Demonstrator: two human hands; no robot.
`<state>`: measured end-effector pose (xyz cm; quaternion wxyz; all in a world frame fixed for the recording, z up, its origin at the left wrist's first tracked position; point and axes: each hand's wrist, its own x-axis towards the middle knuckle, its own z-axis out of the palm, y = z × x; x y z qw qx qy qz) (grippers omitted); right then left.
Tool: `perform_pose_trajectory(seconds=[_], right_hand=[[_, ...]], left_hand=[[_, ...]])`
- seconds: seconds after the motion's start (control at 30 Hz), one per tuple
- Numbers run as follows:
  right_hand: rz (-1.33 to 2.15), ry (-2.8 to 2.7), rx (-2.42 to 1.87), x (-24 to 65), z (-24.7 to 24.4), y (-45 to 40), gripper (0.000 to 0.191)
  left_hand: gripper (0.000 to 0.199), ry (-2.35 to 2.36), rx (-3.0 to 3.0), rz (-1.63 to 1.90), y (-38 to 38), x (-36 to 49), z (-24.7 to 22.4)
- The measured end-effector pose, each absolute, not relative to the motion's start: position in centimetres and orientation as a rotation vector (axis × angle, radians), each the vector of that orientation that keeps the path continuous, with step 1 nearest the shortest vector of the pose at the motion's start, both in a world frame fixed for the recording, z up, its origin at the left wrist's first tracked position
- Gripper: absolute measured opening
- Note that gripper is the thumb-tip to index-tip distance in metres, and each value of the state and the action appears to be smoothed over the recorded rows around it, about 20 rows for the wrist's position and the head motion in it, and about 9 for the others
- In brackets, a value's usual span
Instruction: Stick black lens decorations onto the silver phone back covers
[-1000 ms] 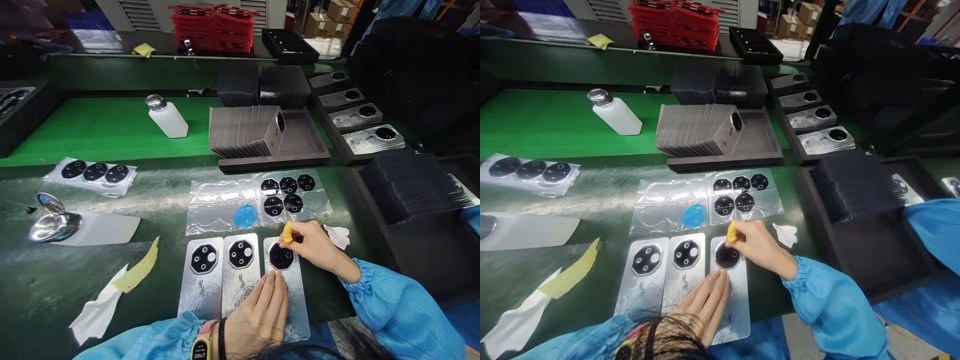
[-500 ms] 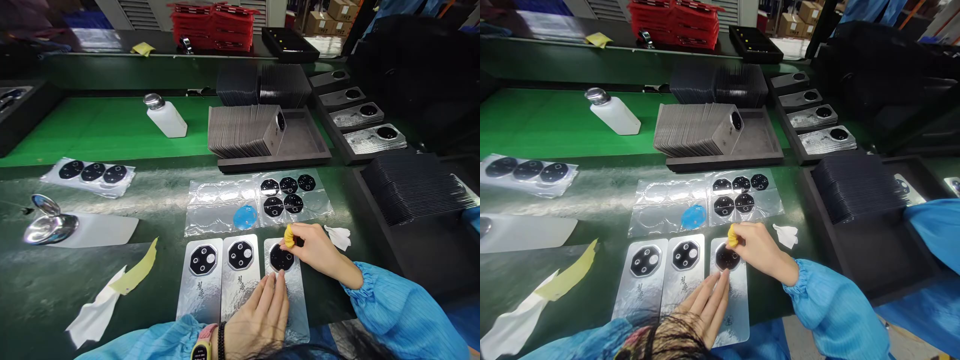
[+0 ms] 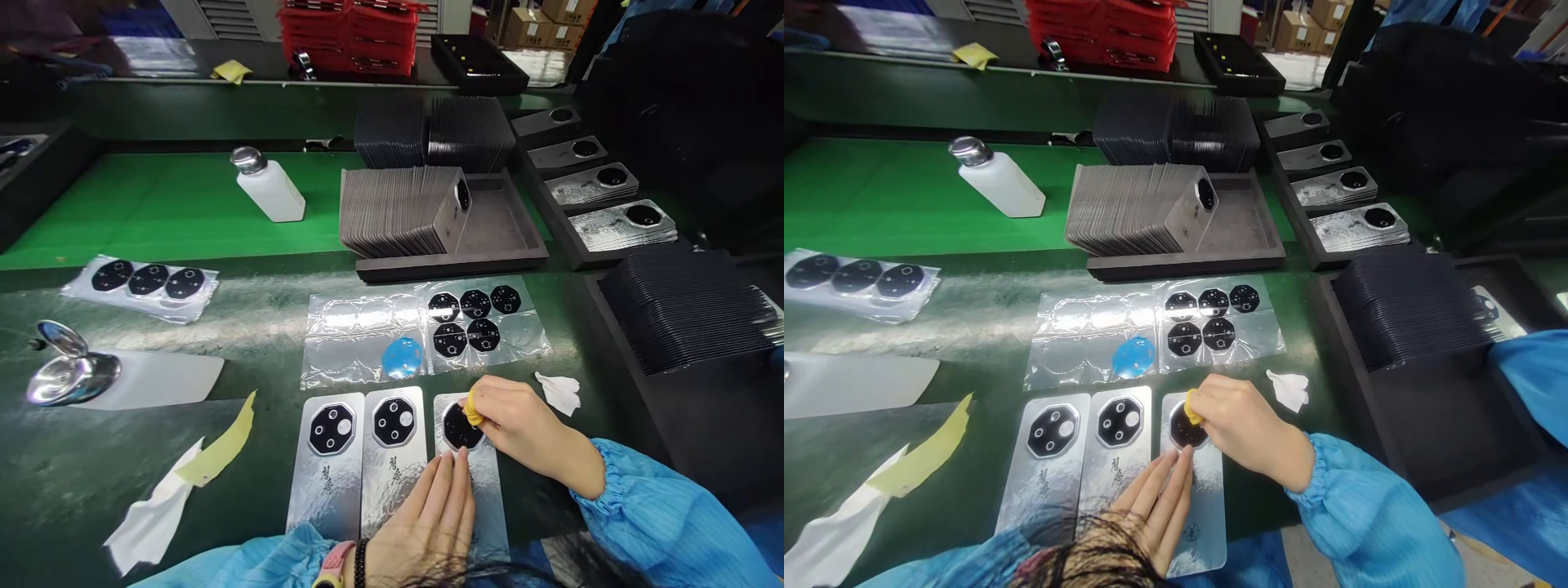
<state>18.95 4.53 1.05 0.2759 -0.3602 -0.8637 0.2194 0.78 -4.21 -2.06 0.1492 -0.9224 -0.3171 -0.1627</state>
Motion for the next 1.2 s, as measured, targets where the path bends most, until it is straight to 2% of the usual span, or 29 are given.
perform_pose_trajectory(seconds=[0.17,0.37,0.57,1.2], right_hand=[[0.547,-2.334,-0.936,19.0,1.2,4.4,0.031],[0.514,-2.4,-0.932,19.0,1.2,4.2,0.031],[0.494,-2.422,-0.945,19.0,1.2,4.1,0.032],[0.416,-2.491,-0.903,19.1,1.2,4.1,0.032]], left_hand=[[0.03,-0.863,-2.707,-0.337,-4.6,0.5,-2.8],[0.027,-0.942,-2.668,-0.573,-5.1,1.0,-4.2],[0.027,-0.951,-2.672,-0.572,-5.3,1.0,-4.8],[0.027,-0.921,-2.66,-0.569,-4.7,1.0,-3.5]])
